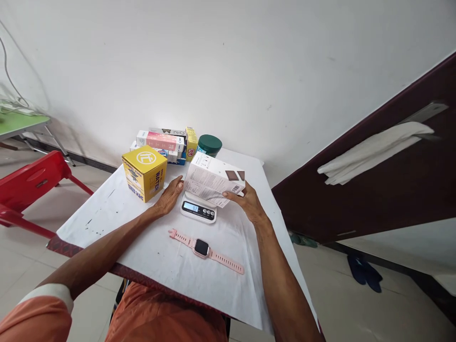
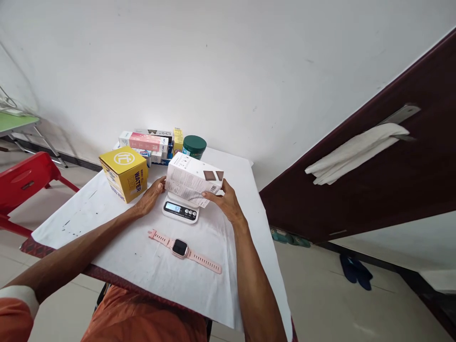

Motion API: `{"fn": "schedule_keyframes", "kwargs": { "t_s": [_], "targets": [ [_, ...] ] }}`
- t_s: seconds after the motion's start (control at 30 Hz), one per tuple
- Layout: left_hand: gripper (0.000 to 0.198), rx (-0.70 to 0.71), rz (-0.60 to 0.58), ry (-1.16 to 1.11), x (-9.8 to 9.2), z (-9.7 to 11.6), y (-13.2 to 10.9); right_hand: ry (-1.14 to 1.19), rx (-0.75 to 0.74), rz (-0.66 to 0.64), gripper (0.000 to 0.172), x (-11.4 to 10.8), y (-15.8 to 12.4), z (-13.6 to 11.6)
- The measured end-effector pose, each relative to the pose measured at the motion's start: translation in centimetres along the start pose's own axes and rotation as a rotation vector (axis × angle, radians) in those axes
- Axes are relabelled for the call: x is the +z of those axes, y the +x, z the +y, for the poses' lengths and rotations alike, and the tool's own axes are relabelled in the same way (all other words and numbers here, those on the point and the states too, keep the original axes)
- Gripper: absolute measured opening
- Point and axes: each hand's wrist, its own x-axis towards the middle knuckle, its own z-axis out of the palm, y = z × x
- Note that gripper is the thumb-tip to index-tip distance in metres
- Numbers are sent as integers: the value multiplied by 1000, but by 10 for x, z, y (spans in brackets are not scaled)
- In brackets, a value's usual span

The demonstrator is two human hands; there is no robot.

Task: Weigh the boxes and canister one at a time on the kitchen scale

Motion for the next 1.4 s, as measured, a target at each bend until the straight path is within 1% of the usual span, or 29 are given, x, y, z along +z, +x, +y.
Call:
{"fn": "schedule_keyframes", "kwargs": {
  "t_s": [0.07,0.13,0.2,0.3,0.4,0.47,0.53,0.6,0.7,0.83,0.93,1.07,1.17,1.27,1.33,1.4],
  "targets": [
    [90,-27,-23,-17,1,-1,0,34,-27,43,62,0,-3,2],
    [92,-44,-25,-33,1,-2,1,82,-47,115,59,-1,-7,8],
    [93,-52,-17,-38,2,-2,1,111,-44,195,57,-8,-10,13],
    [92,-52,-13,-44,2,-2,0,114,-23,342,59,-30,-10,19],
    [88,-45,-4,-50,3,-2,0,110,-47,491,64,-60,1,24],
    [87,-46,4,-46,3,-2,-1,69,-76,586,63,-77,18,32],
    [87,-47,2,-43,4,-2,-1,15,-78,670,61,-85,43,41],
    [90,-47,-3,-43,4,-1,-1,2,-49,694,60,-82,73,51],
    [93,-51,-10,-48,4,0,-1,11,26,723,62,-61,117,61],
    [95,-57,-7,-51,3,3,-1,13,96,693,61,-26,162,65],
    [91,-59,-4,-53,3,4,-1,9,124,594,60,-8,186,66],
    [90,-62,-14,-58,4,6,-2,53,114,450,60,7,212,68],
    [92,-72,-16,-61,4,7,0,100,95,347,58,16,223,68],
    [93,-79,-20,-58,5,8,1,176,95,219,56,22,224,68],
    [91,-77,-21,-60,5,8,1,202,118,157,59,23,222,70],
    [88,-71,-22,-62,5,9,1,190,154,131,67,23,217,72]
  ]
}}
